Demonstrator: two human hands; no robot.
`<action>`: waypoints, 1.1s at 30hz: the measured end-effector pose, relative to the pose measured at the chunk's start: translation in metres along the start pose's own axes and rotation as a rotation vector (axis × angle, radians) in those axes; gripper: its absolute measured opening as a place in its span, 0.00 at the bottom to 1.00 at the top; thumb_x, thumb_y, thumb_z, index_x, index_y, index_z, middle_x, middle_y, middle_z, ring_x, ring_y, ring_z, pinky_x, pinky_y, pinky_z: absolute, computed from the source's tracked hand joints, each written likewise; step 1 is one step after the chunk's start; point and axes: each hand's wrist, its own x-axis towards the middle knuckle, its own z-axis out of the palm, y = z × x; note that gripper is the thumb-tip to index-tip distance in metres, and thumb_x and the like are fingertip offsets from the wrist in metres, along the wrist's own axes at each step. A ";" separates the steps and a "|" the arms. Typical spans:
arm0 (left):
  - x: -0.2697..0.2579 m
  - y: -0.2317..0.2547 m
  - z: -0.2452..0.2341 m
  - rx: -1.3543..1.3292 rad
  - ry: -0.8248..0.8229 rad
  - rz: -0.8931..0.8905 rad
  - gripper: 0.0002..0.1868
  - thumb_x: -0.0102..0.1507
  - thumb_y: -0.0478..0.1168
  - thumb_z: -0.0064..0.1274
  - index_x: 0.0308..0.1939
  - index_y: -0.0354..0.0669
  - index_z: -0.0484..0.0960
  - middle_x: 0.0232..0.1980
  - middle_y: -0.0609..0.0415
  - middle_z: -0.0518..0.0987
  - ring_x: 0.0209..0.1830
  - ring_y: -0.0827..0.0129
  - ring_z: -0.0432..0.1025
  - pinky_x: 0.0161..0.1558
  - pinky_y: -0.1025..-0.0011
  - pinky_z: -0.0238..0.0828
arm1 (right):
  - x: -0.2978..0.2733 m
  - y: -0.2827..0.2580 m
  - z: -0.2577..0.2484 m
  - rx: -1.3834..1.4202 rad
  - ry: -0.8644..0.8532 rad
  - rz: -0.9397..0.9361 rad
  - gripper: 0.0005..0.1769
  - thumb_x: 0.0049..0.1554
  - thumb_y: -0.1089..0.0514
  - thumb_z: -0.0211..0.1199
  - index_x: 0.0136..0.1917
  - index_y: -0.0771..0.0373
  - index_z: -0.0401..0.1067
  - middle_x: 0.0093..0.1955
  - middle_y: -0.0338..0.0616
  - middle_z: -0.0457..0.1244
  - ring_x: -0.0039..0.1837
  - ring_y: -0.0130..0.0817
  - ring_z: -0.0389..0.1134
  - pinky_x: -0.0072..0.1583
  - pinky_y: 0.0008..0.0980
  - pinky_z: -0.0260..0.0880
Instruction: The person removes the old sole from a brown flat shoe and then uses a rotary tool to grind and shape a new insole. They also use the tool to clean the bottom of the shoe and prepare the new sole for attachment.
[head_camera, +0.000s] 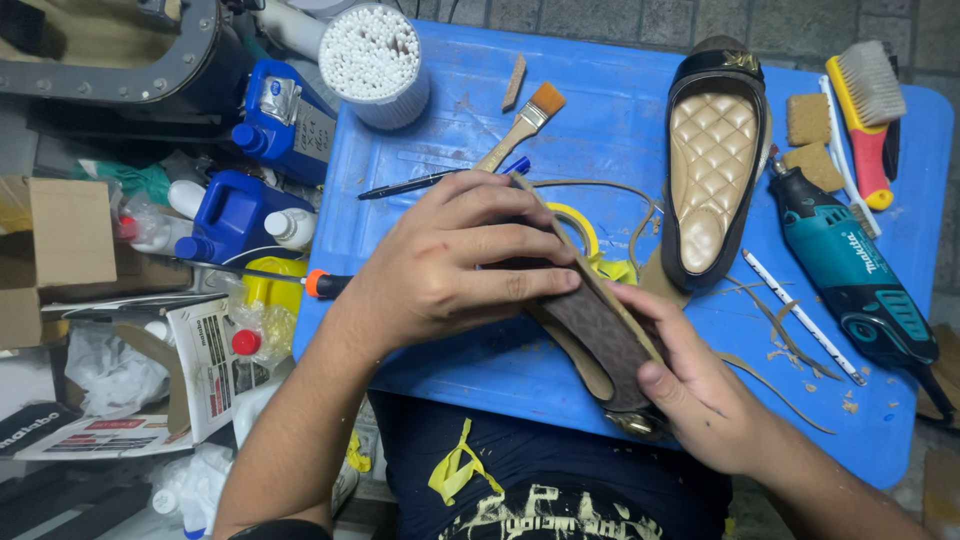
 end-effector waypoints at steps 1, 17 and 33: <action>0.000 -0.001 -0.001 0.030 -0.032 -0.012 0.14 0.61 0.41 0.63 0.52 0.49 0.87 0.54 0.60 0.81 0.58 0.61 0.75 0.62 0.58 0.71 | -0.001 0.002 0.001 0.081 0.023 -0.008 0.37 0.68 0.46 0.46 0.81 0.68 0.44 0.79 0.60 0.53 0.80 0.48 0.54 0.76 0.45 0.53; 0.000 -0.054 0.018 0.280 -0.208 -0.114 0.08 0.55 0.31 0.57 0.37 0.42 0.87 0.49 0.56 0.84 0.60 0.61 0.76 0.54 0.64 0.76 | -0.014 0.020 -0.029 0.855 0.238 0.010 0.37 0.63 0.51 0.50 0.80 0.67 0.45 0.76 0.76 0.53 0.70 0.57 0.63 0.64 0.53 0.69; 0.088 -0.026 0.169 -0.206 -0.145 -0.965 0.31 0.58 0.45 0.62 0.58 0.31 0.68 0.39 0.31 0.82 0.43 0.38 0.78 0.48 0.51 0.74 | -0.060 0.062 -0.063 0.607 0.815 -0.199 0.22 0.67 0.65 0.44 0.73 0.70 0.59 0.69 0.54 0.63 0.70 0.40 0.65 0.73 0.39 0.65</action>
